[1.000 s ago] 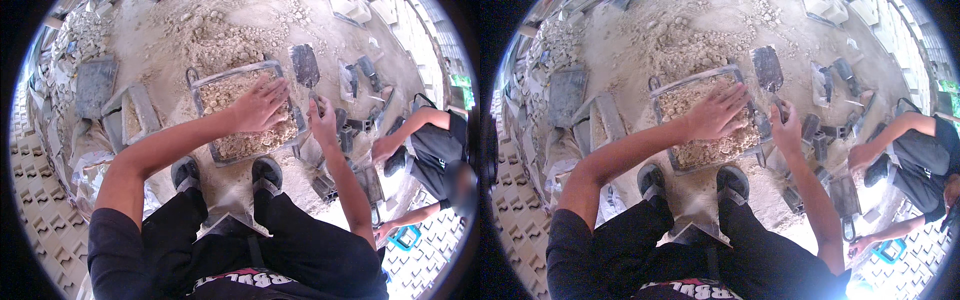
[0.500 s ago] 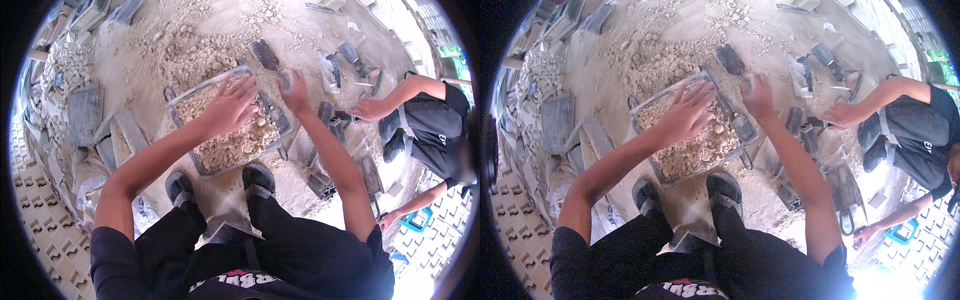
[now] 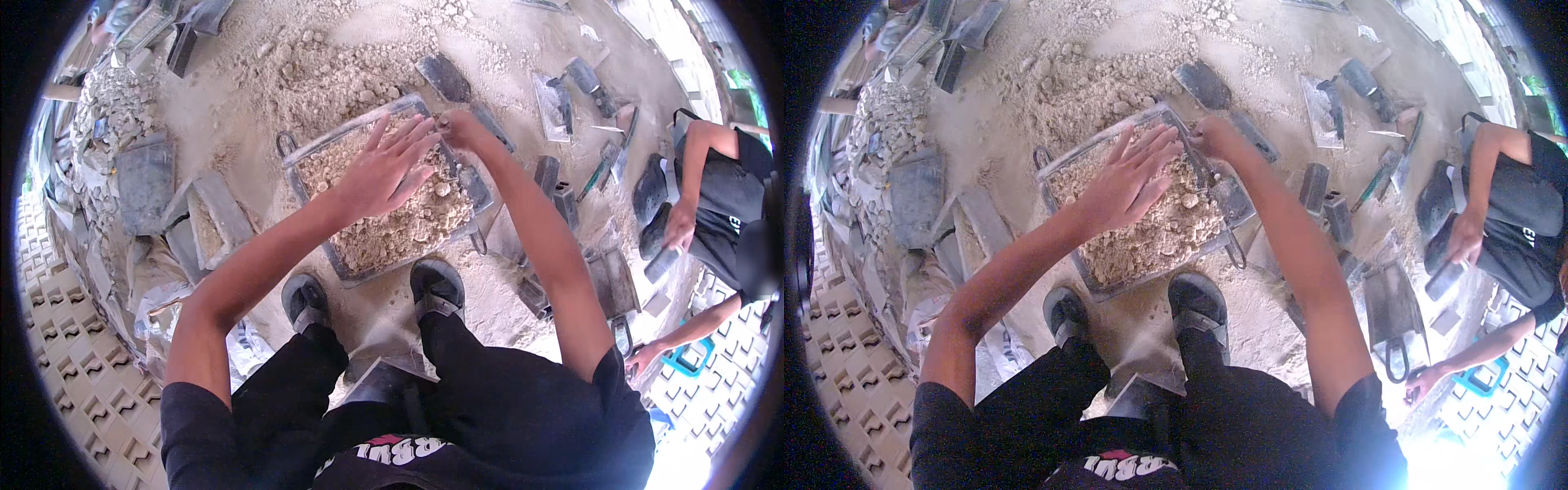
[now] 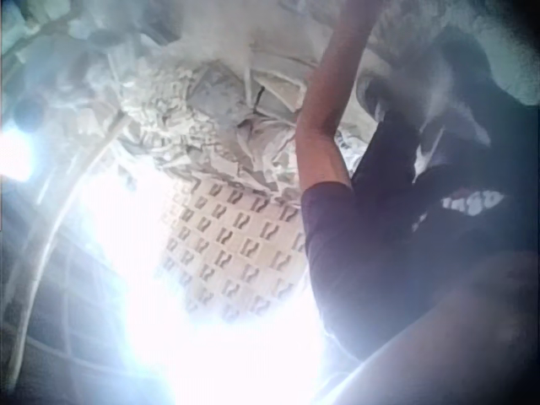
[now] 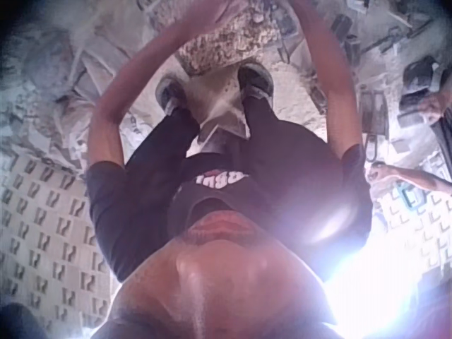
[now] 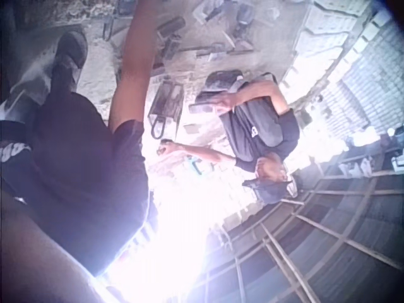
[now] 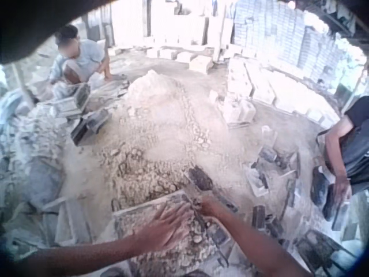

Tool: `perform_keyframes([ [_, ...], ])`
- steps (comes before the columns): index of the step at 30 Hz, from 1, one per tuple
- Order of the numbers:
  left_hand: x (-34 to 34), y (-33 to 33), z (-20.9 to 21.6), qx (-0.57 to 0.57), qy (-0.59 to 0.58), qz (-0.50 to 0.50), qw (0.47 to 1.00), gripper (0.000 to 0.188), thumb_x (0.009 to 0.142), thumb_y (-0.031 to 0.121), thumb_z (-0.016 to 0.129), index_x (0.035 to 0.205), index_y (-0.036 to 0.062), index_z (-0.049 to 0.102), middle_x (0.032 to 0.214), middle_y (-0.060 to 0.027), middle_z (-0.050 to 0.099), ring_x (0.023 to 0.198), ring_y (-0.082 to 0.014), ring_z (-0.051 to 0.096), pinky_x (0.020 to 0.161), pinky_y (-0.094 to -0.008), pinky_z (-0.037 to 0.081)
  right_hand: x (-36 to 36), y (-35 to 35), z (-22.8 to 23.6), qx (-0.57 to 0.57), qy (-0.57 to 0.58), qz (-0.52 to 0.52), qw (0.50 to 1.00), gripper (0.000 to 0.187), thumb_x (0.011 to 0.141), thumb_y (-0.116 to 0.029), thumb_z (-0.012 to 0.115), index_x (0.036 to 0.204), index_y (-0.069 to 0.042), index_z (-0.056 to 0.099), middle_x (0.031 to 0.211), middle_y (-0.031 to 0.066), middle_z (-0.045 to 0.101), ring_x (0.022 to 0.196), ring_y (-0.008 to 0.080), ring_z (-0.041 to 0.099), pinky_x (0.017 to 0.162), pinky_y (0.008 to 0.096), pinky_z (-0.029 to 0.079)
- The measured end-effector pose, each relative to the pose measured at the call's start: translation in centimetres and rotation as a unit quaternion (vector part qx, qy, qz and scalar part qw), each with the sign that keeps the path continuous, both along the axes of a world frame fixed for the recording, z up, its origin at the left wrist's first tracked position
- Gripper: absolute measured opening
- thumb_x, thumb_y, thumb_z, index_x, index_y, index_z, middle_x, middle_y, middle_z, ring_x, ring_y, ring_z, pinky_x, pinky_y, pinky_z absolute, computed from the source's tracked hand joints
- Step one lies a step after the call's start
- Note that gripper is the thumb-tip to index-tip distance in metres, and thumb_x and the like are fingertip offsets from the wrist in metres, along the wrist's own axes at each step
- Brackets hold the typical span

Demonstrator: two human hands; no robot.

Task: The person fills a rectangular metal mold with a dry mixture, compresses the material by tamping it down with a metal tool, and levels the top surface using a trowel.

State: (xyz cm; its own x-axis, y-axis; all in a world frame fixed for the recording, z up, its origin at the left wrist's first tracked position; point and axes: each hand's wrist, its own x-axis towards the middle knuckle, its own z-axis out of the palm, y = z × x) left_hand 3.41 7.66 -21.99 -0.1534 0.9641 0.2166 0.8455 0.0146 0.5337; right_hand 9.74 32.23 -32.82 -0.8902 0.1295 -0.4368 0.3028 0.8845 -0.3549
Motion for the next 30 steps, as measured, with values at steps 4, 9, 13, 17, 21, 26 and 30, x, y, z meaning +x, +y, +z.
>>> perform_keyframes([
  [4,1.6,-1.3,-1.1,-0.02,0.05,-0.018,0.998,0.053,0.1,0.037,0.035,0.142,0.0058,0.032,0.148,-0.0146,0.032,0.141,-0.0265,0.024,0.117,-0.0524,0.004,0.7,0.4,1.4,-0.102,0.057,-0.039,0.992,0.009,0.078,-0.011,0.061,0.085,-0.006,0.066,0.086,0.0177,0.067,0.073,0.0298,0.062,0.066,0.0394,0.049],
  [9,2.0,-2.2,-0.6,-0.036,0.092,-0.038,0.994,0.055,0.099,0.039,0.036,0.143,0.0066,0.03,0.152,-0.0138,0.025,0.143,-0.0257,0.018,0.116,-0.0537,0.004,1.5,-1.8,3.9,0.063,-0.009,0.037,0.997,0.013,0.074,-0.004,0.062,0.087,-0.005,0.066,0.088,0.0203,0.066,0.08,0.0324,0.065,0.071,0.0404,0.052],
  [13,1.4,-2.3,-0.4,-0.054,0.12,-0.048,0.99,0.057,0.099,0.04,0.035,0.145,0.0073,0.025,0.153,-0.0139,0.023,0.144,-0.0255,0.017,0.116,-0.0541,0.004,1.7,-2.4,2.4,0.097,-0.03,-0.017,0.995,0.021,0.069,-0.001,0.066,0.09,-0.002,0.067,0.091,0.0224,0.066,0.09,0.0345,0.066,0.077,0.0415,0.053],
  [17,1.8,-2.2,0.8,-0.067,0.116,-0.034,0.99,0.058,0.099,0.043,0.033,0.145,0.0077,0.025,0.153,-0.0143,0.022,0.144,-0.0259,0.016,0.116,-0.0545,0.004,2.6,-1.6,2.2,0.056,0.043,0.002,0.997,0.023,0.072,-0.01,0.066,0.091,0.003,0.064,0.093,0.0237,0.066,0.093,0.0353,0.065,0.077,0.0426,0.053],
  [21,2.3,-2.3,1.2,-0.064,0.102,-0.034,0.992,0.063,0.099,0.047,0.031,0.145,0.0038,0.025,0.153,-0.0164,0.02,0.144,-0.0273,0.015,0.116,-0.0542,0.003,3.5,-2.2,4.6,0.044,0.137,-0.145,0.979,0.034,0.075,-0.022,0.067,0.096,0.004,0.06,0.091,0.0247,0.064,0.088,0.0371,0.064,0.075,0.043,0.05],
  [26,5.0,-1.8,0.6,-0.046,0.156,-0.078,0.984,0.071,0.097,0.051,0.033,0.144,-0.0014,0.024,0.152,-0.0183,0.021,0.144,-0.0287,0.016,0.115,-0.0555,0.003,5.5,-2.0,9.9,-0.089,0.277,-0.404,0.867,0.056,0.083,-0.053,0.064,0.082,0.002,0.057,0.073,0.0149,0.063,0.069,0.0267,0.062,0.063,0.0398,0.048],
  [30,6.1,-1.0,-0.3,-0.028,0.148,-0.038,0.988,0.073,0.093,0.045,0.047,0.143,-0.0033,0.025,0.15,-0.0204,0.025,0.141,-0.0311,0.023,0.111,-0.0606,0.011,7.8,-3.9,18.1,-0.216,0.3,-0.448,0.814,0.054,0.092,-0.055,0.051,0.068,-0.007,0.049,0.054,0.0024,0.045,0.05,0.014,0.047,0.048,0.0324,0.04],
])
